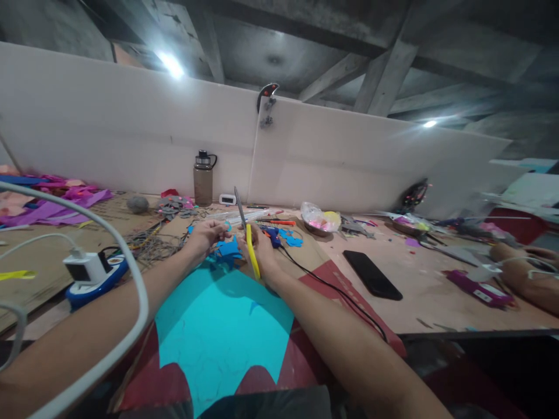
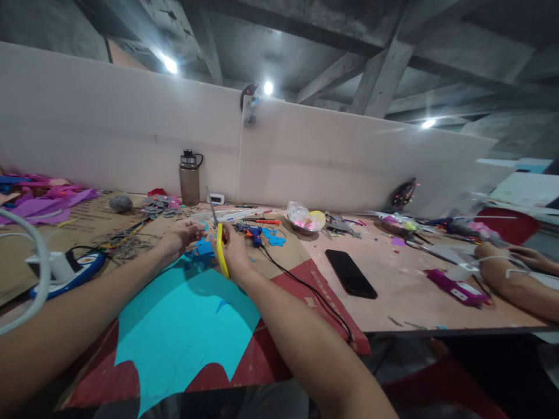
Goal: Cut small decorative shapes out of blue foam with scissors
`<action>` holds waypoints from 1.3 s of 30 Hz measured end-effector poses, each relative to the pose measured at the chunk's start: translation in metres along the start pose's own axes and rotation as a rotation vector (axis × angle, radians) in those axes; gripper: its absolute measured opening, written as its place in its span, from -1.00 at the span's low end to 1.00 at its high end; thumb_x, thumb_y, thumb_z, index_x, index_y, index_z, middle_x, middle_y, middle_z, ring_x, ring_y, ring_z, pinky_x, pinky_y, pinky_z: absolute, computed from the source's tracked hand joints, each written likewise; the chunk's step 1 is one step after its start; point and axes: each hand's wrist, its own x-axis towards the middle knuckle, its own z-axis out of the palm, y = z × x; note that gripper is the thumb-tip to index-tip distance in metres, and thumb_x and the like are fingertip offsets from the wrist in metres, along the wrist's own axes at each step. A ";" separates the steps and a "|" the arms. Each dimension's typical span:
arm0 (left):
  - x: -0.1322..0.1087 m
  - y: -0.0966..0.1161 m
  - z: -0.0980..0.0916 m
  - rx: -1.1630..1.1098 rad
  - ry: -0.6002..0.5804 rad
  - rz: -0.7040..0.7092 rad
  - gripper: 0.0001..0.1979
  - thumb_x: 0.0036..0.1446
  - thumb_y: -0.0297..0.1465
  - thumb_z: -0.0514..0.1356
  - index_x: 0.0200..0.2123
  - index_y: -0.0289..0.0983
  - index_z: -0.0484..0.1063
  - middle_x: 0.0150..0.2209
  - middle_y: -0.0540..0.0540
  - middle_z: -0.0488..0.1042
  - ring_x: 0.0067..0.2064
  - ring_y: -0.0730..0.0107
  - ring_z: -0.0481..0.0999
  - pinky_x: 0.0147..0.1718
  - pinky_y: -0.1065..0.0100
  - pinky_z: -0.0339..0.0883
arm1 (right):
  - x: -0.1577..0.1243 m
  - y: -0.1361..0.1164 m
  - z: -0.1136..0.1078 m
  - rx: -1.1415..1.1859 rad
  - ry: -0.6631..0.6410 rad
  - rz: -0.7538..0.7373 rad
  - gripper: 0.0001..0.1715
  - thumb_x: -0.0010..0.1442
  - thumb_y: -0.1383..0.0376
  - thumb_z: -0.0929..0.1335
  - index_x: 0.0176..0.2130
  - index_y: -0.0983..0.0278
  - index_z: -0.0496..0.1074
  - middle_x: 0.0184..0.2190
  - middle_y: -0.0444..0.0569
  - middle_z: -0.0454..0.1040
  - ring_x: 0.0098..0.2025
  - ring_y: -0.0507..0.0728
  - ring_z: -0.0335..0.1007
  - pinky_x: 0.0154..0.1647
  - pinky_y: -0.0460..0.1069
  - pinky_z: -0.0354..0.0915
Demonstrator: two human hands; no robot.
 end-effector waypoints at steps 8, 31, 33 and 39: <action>0.001 -0.001 -0.001 -0.026 -0.005 -0.027 -0.71 -0.38 -0.35 0.44 -0.60 -0.32 0.41 -0.61 -0.06 0.47 -0.57 0.49 0.36 -0.56 0.44 0.18 | 0.001 0.003 0.002 0.025 -0.020 -0.002 -0.67 0.13 0.23 0.33 -0.07 0.20 0.36 -0.42 -0.13 0.37 -0.40 0.06 0.31 -0.41 -0.09 0.28; 0.013 -0.008 -0.004 -0.069 -0.034 -0.041 -0.74 -0.25 -0.37 0.45 -0.62 -0.30 0.40 -0.64 -0.04 0.43 -0.57 0.45 0.43 -0.62 0.48 0.23 | 0.002 -0.006 -0.001 -0.002 -0.056 -0.007 -0.56 0.12 0.17 0.37 -0.01 0.25 0.41 -0.35 -0.08 0.48 -0.29 0.10 0.43 -0.22 -0.03 0.36; 0.012 -0.008 -0.004 -0.072 -0.023 -0.035 -0.72 -0.27 -0.37 0.46 -0.62 -0.30 0.39 -0.64 -0.03 0.43 -0.57 0.45 0.43 -0.62 0.47 0.24 | 0.002 -0.005 -0.001 -0.025 -0.049 -0.007 -0.57 0.12 0.15 0.38 -0.02 0.23 0.42 -0.38 -0.11 0.46 -0.29 0.10 0.43 -0.22 -0.03 0.36; 0.011 -0.008 -0.005 -0.057 -0.040 -0.039 -0.74 -0.24 -0.36 0.45 -0.59 -0.29 0.42 -0.59 -0.06 0.48 -0.57 0.46 0.42 -0.64 0.47 0.22 | 0.002 -0.008 -0.003 -0.026 -0.034 0.011 -0.58 0.14 0.15 0.37 -0.02 0.23 0.41 -0.35 -0.10 0.48 -0.30 0.08 0.43 -0.25 -0.06 0.36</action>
